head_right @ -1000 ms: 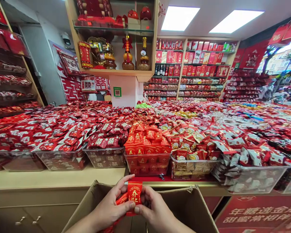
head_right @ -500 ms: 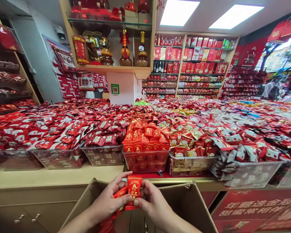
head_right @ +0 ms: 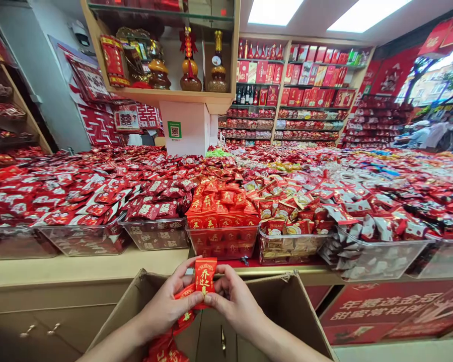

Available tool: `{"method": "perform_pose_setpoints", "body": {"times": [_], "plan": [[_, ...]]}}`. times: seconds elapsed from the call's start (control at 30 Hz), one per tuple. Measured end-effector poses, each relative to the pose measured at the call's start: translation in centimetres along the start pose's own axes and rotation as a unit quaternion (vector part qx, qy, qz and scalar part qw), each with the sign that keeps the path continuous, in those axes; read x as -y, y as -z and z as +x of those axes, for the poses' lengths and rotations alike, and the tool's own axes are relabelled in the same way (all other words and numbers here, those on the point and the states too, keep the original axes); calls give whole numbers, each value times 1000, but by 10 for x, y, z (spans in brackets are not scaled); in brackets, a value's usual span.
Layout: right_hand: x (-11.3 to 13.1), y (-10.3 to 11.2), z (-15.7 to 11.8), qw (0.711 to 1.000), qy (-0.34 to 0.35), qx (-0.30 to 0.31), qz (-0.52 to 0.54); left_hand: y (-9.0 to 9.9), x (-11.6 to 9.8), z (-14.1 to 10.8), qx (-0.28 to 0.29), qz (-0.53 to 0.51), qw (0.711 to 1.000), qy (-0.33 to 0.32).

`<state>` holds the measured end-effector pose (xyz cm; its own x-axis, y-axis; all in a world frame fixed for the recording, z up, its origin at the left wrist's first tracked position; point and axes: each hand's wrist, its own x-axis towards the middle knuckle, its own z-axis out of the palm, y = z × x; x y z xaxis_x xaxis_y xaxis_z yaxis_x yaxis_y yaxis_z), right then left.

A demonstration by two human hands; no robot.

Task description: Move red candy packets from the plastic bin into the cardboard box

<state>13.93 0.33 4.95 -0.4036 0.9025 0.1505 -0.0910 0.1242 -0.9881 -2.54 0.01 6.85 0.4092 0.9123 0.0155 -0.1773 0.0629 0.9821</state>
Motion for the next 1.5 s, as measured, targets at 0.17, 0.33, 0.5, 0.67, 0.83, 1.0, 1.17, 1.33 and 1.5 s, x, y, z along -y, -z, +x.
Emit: {"method": "perform_pose_setpoints", "body": {"times": [0.17, 0.33, 0.5, 0.67, 0.83, 1.0, 1.17, 1.33, 1.5], "plan": [[-2, -1, 0, 998, 22, -19, -48, 2, -2, 1, 1, 12, 1000, -16], [37, 26, 11, 903, 178, -106, -376, 9, -4, 6, -22, 5, 998, -54], [107, 59, 58, 711, 288, -157, -622, 14, -3, 12, -63, -3, 996, -58], [130, 66, 105, 641, 183, -120, -736, 12, -2, 13, -53, 11, 996, -70], [121, 61, 120, 617, 169, -108, -761, 13, -2, 11, -51, 47, 994, -82], [119, 58, 121, 602, 173, -109, -772, 16, 1, 11, -53, 55, 994, -83], [120, 65, 109, 618, 195, -112, -753, 16, -1, 11, -47, 38, 994, -94], [126, 69, 91, 638, 213, -93, -734, 14, -7, 11, -49, 21, 994, -96], [111, 47, 51, 766, 243, -143, -577, 12, -13, 7, -61, 13, 994, -86]]}}
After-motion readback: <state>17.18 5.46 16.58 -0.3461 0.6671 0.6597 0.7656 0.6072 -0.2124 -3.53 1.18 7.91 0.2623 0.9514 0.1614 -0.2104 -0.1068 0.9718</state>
